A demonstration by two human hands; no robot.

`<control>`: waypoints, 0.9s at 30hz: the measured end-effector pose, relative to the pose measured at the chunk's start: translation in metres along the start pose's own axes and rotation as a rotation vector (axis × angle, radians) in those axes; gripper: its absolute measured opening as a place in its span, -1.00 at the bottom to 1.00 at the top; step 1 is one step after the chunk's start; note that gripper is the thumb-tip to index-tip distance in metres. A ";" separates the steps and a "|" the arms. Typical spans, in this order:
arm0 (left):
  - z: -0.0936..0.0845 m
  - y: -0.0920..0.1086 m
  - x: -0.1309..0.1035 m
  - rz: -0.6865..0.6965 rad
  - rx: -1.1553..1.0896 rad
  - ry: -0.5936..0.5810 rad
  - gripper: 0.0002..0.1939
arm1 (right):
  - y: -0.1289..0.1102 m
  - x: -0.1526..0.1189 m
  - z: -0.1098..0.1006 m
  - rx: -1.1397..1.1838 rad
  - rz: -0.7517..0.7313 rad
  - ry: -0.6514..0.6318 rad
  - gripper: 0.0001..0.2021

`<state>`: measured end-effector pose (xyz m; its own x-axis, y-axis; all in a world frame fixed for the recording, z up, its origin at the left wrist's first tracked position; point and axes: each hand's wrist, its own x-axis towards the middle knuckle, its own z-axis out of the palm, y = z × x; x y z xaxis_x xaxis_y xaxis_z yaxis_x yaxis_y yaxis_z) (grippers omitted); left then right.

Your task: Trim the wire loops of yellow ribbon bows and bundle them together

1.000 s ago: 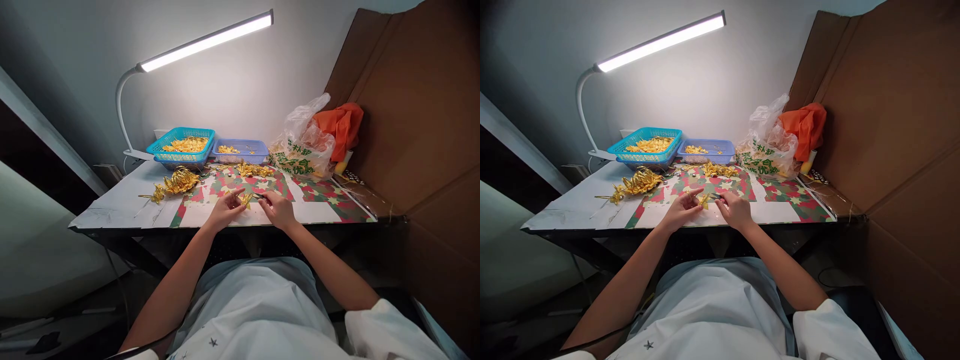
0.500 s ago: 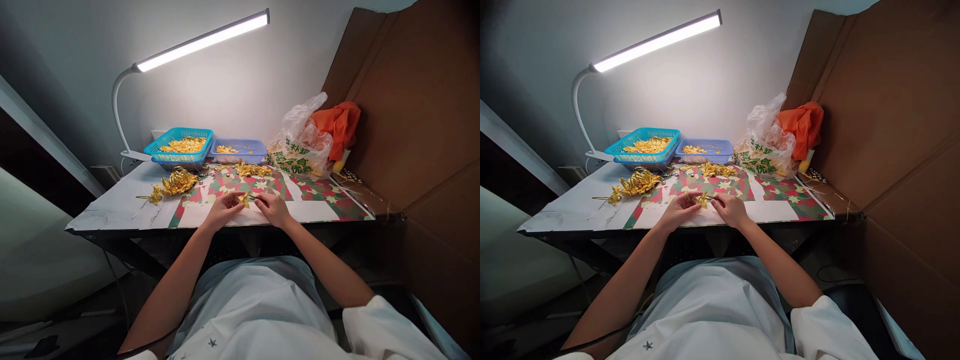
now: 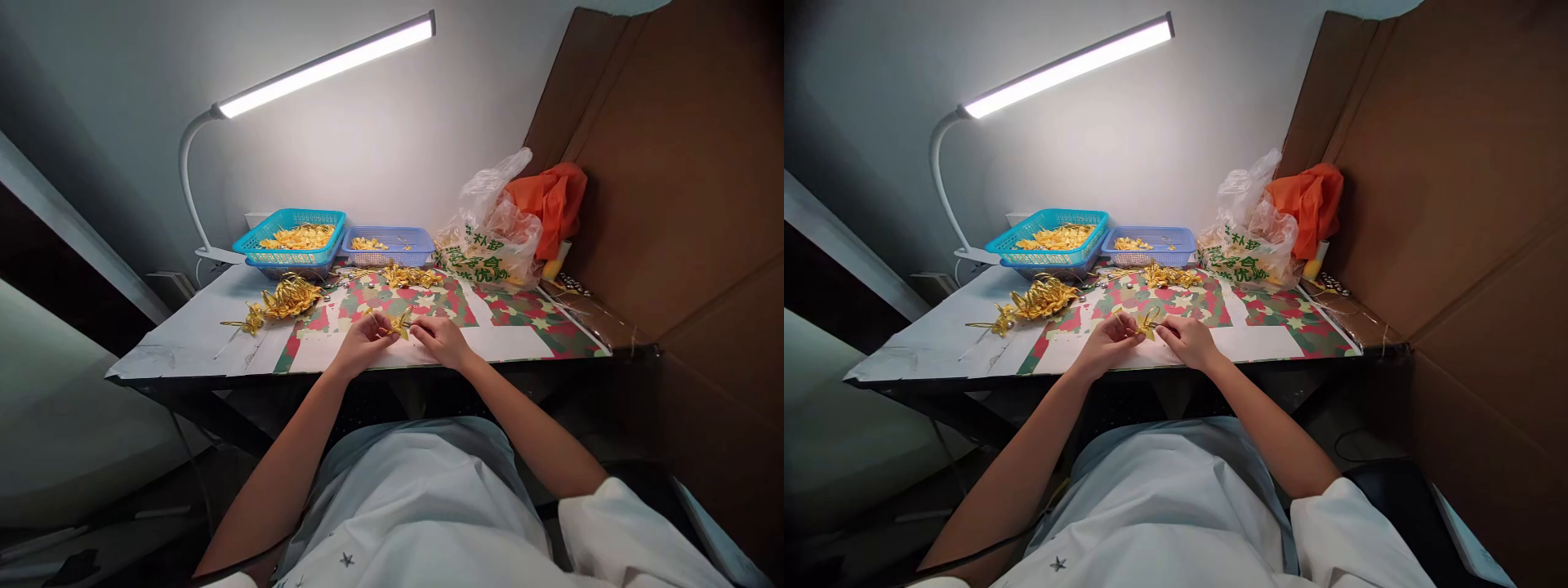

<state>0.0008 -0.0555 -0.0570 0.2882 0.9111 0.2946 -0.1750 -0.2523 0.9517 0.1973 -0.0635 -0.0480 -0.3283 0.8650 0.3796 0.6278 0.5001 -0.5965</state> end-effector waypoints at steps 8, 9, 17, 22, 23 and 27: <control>0.000 -0.001 0.000 -0.011 0.021 -0.010 -0.62 | 0.005 0.002 0.002 0.018 0.001 0.001 -0.66; 0.000 0.000 0.000 -0.013 0.021 -0.011 -0.62 | 0.005 0.002 0.002 0.018 0.004 0.003 -0.65; 0.001 0.001 0.000 -0.026 0.015 -0.002 -0.60 | 0.005 0.002 0.002 0.050 0.044 0.033 -0.65; 0.001 0.002 0.001 -0.027 -0.012 0.027 -0.60 | 0.009 0.002 0.002 0.156 0.091 0.084 -0.66; 0.000 0.002 0.001 -0.029 -0.021 0.033 -0.60 | 0.010 0.002 0.002 0.187 0.099 0.099 -0.66; -0.001 0.003 0.001 -0.046 -0.056 0.036 -0.60 | 0.014 0.006 0.006 0.323 0.121 0.156 -0.60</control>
<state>-0.0009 -0.0547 -0.0538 0.2635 0.9326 0.2468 -0.2153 -0.1925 0.9574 0.2002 -0.0509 -0.0581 -0.1380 0.9143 0.3809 0.3926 0.4036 -0.8264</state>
